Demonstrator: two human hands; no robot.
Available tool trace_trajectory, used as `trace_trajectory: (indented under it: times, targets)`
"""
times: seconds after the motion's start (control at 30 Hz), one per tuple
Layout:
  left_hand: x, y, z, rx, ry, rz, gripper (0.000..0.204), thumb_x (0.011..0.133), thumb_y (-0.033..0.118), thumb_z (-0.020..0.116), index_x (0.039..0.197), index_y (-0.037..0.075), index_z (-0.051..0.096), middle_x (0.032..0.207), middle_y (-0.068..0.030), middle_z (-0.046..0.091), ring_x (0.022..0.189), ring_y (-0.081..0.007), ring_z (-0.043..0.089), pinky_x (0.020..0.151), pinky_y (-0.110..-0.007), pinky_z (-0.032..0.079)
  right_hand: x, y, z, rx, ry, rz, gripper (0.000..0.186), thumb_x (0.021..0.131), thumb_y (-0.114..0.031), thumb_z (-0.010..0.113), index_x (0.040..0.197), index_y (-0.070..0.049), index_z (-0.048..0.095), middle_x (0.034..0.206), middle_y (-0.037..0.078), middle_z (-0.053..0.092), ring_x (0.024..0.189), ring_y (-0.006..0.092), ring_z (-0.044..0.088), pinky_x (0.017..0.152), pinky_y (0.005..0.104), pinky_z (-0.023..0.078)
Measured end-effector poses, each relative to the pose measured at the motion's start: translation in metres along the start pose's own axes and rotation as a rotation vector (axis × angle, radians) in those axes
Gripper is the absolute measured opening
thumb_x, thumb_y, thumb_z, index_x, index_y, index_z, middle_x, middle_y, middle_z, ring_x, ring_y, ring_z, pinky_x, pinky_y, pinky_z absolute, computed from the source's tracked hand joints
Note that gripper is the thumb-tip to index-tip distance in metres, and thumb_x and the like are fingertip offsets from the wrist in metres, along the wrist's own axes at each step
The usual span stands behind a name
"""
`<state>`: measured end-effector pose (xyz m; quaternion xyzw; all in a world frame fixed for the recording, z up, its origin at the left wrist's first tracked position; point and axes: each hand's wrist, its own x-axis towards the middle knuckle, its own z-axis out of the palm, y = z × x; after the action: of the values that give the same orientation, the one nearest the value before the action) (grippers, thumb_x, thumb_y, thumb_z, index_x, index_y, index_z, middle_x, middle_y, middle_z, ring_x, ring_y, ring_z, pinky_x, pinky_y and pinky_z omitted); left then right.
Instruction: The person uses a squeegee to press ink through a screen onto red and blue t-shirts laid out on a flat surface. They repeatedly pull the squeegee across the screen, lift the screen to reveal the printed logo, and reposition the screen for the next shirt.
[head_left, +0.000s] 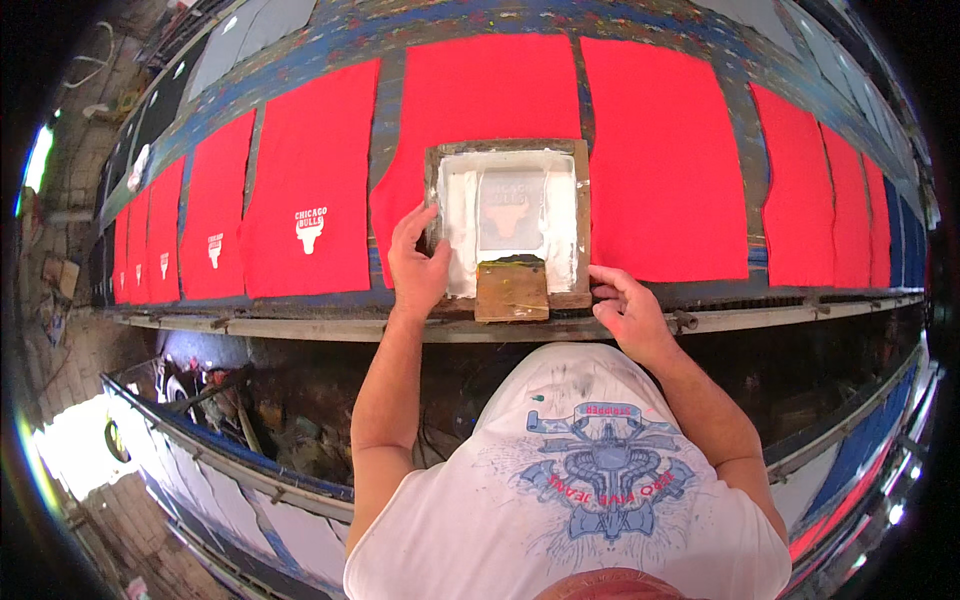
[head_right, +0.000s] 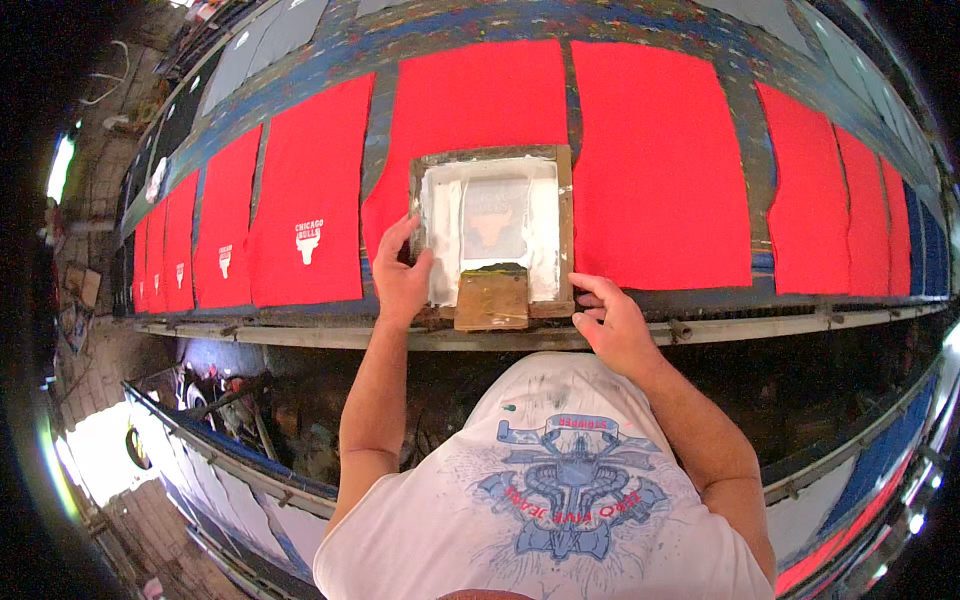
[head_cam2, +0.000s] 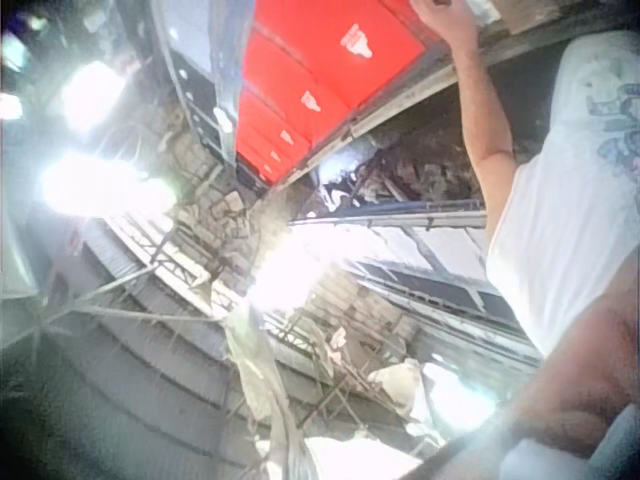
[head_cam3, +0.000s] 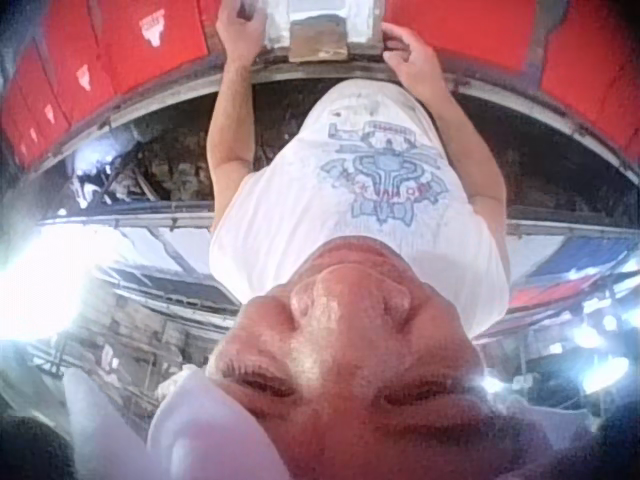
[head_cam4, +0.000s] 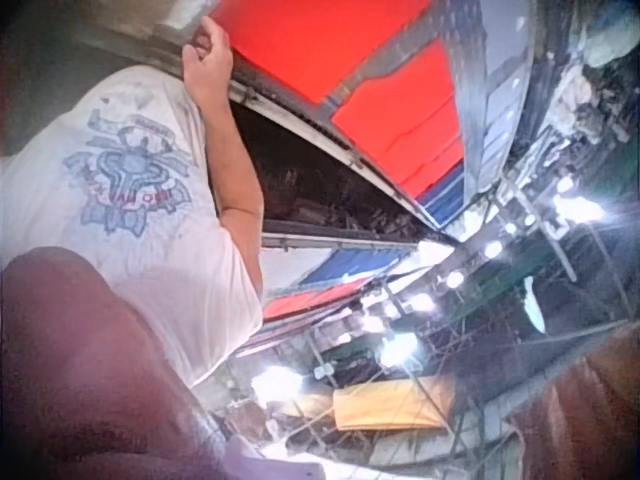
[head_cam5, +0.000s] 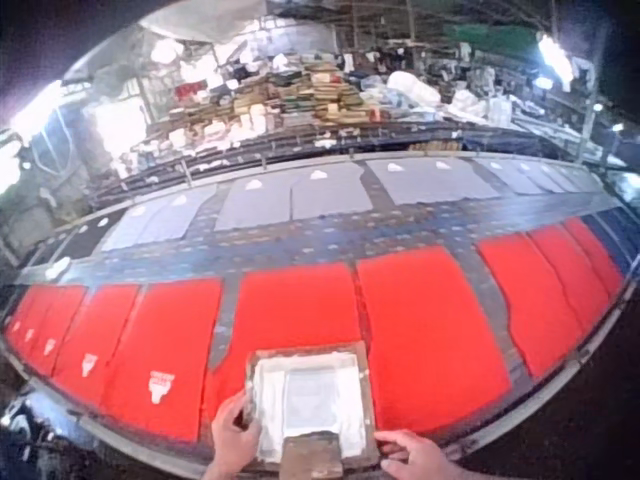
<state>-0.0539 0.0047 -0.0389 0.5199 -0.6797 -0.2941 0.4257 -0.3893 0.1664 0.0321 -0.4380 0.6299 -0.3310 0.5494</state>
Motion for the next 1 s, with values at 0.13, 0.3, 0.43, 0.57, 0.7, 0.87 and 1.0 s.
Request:
trace_trajectory:
  times: [0.13,0.3,0.43,0.57,0.7,0.87,1.0]
  targets:
    - [-0.004,-0.006,0.001,-0.036,-0.004,0.000,0.050,0.087,-0.006,0.076,0.135,0.006,0.079,0.151,-0.0247,0.069,0.141,-0.0384,0.066,0.115,-0.046,0.054,-0.007,-0.005,0.016,-0.037,0.063,0.007,0.054,0.100,0.005,0.068,0.153,-0.001,0.066,0.143,0.014,0.070,0.128,0.0231,0.069,0.109,0.0368,0.058]
    - [-0.006,0.001,-0.003,-0.050,0.015,0.111,0.039,0.088,-0.008,0.076,0.124,0.006,0.080,0.155,-0.0261,0.065,0.144,-0.0398,0.063,0.115,-0.047,0.053,-0.010,-0.009,0.024,-0.085,0.109,-0.020,0.050,0.098,0.004,0.071,0.148,-0.002,0.070,0.143,0.014,0.070,0.130,0.0241,0.070,0.110,0.0377,0.059]
    - [-0.010,0.015,-0.011,-0.071,0.051,0.222,0.038,0.087,-0.012,0.075,0.121,0.005,0.080,0.156,-0.0266,0.063,0.145,-0.0405,0.061,0.117,-0.046,0.052,-0.017,-0.008,0.024,-0.042,0.127,-0.027,0.047,0.096,0.003,0.075,0.142,-0.004,0.074,0.143,0.017,0.069,0.131,0.0260,0.071,0.108,0.0381,0.061]
    - [-0.010,0.026,-0.019,-0.117,0.055,0.209,0.038,0.087,-0.015,0.075,0.120,0.004,0.080,0.156,-0.0267,0.064,0.146,-0.0398,0.062,0.119,-0.046,0.051,-0.024,-0.010,0.025,-0.015,0.139,-0.106,0.043,0.095,0.002,0.076,0.137,-0.004,0.076,0.145,0.018,0.069,0.134,0.0263,0.070,0.107,0.0383,0.061]
    - [-0.006,0.038,-0.028,-0.150,0.108,0.116,0.036,0.088,-0.014,0.076,0.120,0.001,0.079,0.156,-0.0246,0.066,0.144,-0.0369,0.064,0.122,-0.045,0.049,-0.029,-0.016,0.022,-0.064,0.175,-0.254,0.041,0.093,0.001,0.078,0.133,-0.006,0.078,0.148,0.020,0.068,0.136,0.0293,0.069,0.107,0.0404,0.060]
    - [-0.004,0.066,-0.006,-0.224,0.166,0.066,0.036,0.089,-0.014,0.077,0.121,0.002,0.079,0.158,-0.0207,0.065,0.140,-0.0284,0.066,0.113,-0.038,0.055,-0.031,-0.018,-0.008,-0.086,0.318,-0.420,0.036,0.092,0.001,0.081,0.127,-0.008,0.080,0.144,0.020,0.072,0.128,0.0310,0.073,0.101,0.0397,0.062]
    - [-0.013,0.082,0.021,-0.193,0.110,-0.012,0.036,0.092,-0.012,0.077,0.126,0.001,0.078,0.162,-0.0202,0.061,0.136,-0.0259,0.068,0.108,-0.036,0.057,-0.038,-0.011,-0.031,-0.094,0.432,-0.461,0.033,0.092,0.003,0.079,0.124,-0.004,0.081,0.139,0.020,0.075,0.124,0.0283,0.075,0.103,0.0389,0.061]
